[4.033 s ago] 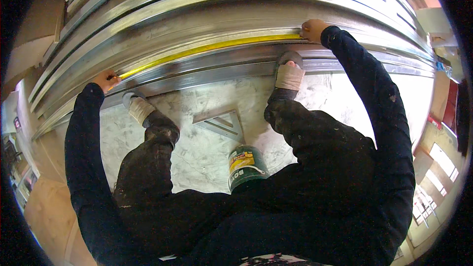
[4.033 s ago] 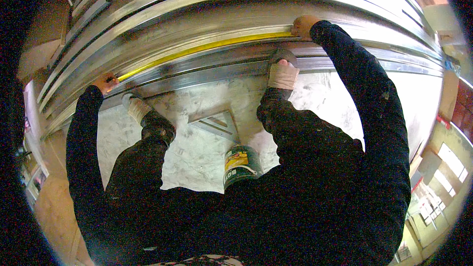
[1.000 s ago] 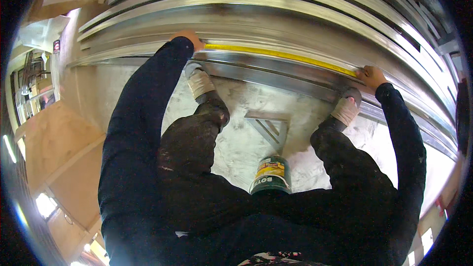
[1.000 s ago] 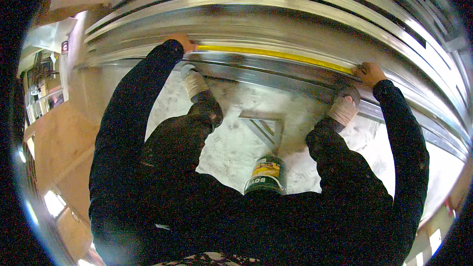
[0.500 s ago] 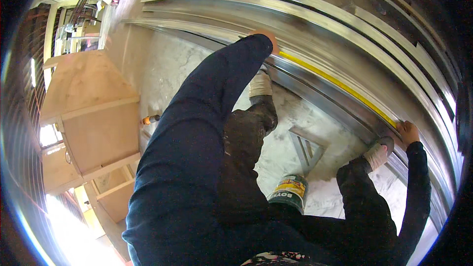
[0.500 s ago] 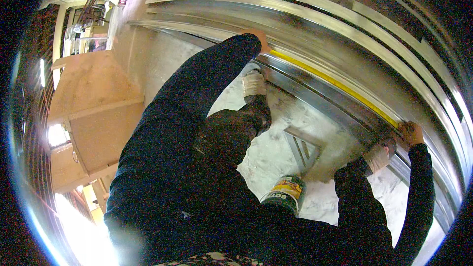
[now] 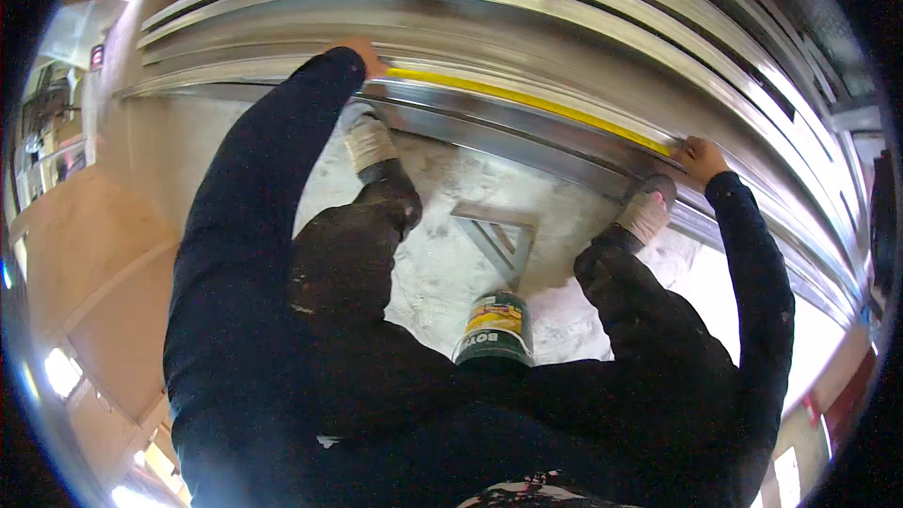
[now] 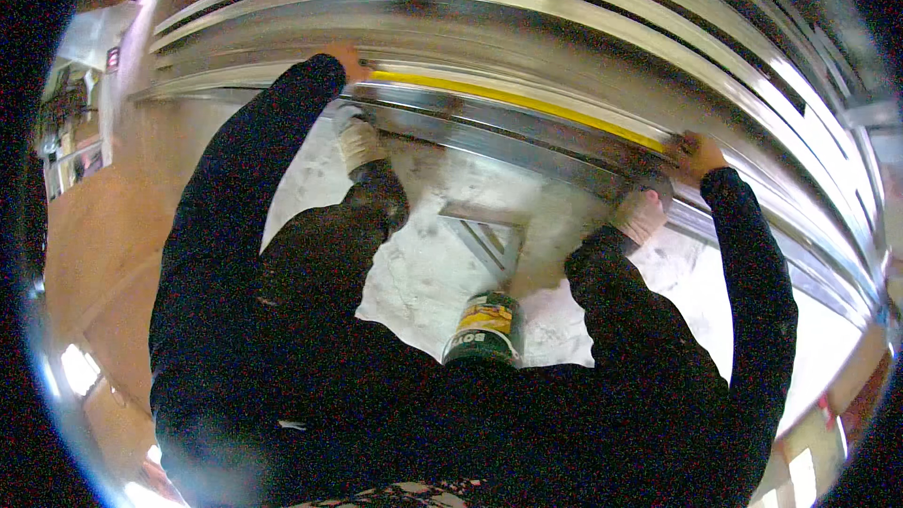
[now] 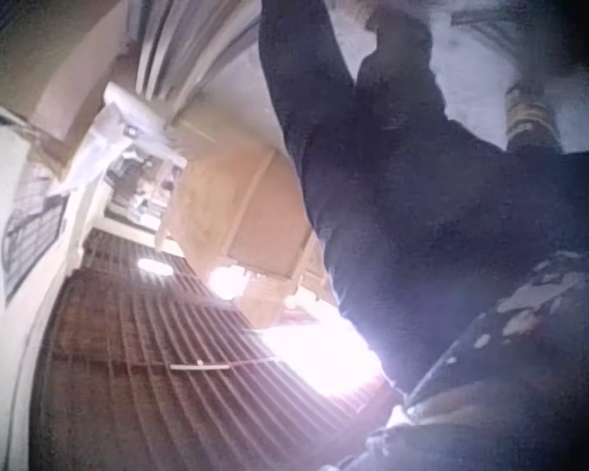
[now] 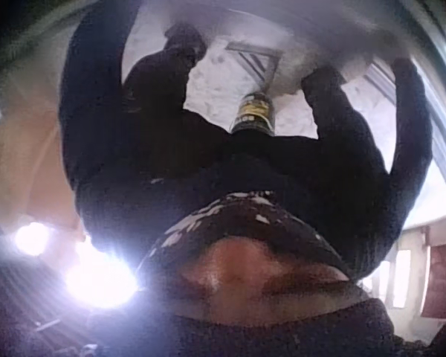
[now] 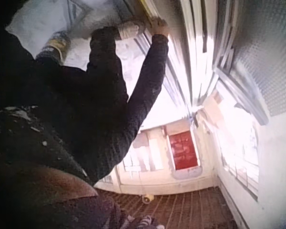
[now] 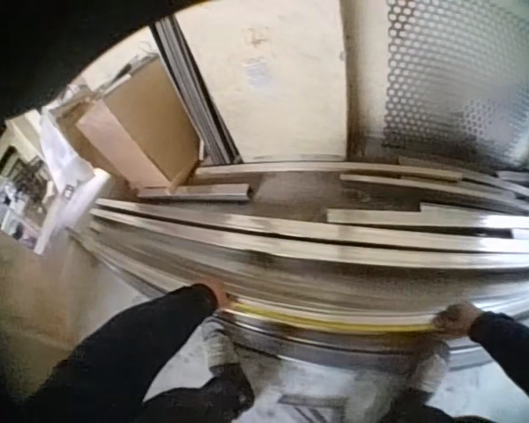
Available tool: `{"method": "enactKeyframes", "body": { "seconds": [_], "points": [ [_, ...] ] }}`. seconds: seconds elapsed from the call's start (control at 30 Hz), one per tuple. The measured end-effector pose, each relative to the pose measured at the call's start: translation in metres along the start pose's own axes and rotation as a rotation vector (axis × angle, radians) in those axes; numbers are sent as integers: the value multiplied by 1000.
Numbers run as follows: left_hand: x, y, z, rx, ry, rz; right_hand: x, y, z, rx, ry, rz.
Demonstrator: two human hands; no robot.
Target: Measuring and marking metal beams using a tape measure and a pencil.
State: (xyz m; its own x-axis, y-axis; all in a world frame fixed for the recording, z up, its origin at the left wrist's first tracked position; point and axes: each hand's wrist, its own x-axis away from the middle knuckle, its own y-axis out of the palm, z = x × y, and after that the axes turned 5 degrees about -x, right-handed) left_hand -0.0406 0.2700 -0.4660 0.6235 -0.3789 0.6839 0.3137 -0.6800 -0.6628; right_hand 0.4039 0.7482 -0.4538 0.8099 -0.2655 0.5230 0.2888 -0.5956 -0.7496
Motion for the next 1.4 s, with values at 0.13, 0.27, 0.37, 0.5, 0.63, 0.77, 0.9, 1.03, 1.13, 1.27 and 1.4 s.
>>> {"method": "enactKeyframes", "body": {
  "seconds": [0.13,0.27,0.37,0.5,0.63,0.77,0.9,1.03,1.13,1.27,1.4],
  "points": [
    [-3,-9,3,3,-7,-85,4,-1,2,-32,87,-26],
    [-4,0,0,-25,-34,22,-2,4,16,14,124,-63],
    [-8,7,0,-42,-48,18,-3,-4,7,-27,183,-106],
    [-16,17,-11,-86,-66,-2,-4,-10,0,-20,122,-138],
    [-3,-15,6,-43,-41,-100,4,2,15,-94,41,-49],
    [5,-15,4,-29,-41,-89,2,-6,3,-49,55,-75],
    [13,-25,11,-74,-35,-72,1,-5,10,86,-67,-121],
    [17,-28,12,-53,-65,-80,2,0,13,-91,30,-52],
    [19,-33,14,-27,-54,-125,2,-1,9,-124,43,-62],
    [18,-33,13,-59,-29,-125,6,0,8,-62,-71,-20],
    [18,-26,9,-43,-59,-110,4,-6,0,-6,-78,-53]
  ]
}}
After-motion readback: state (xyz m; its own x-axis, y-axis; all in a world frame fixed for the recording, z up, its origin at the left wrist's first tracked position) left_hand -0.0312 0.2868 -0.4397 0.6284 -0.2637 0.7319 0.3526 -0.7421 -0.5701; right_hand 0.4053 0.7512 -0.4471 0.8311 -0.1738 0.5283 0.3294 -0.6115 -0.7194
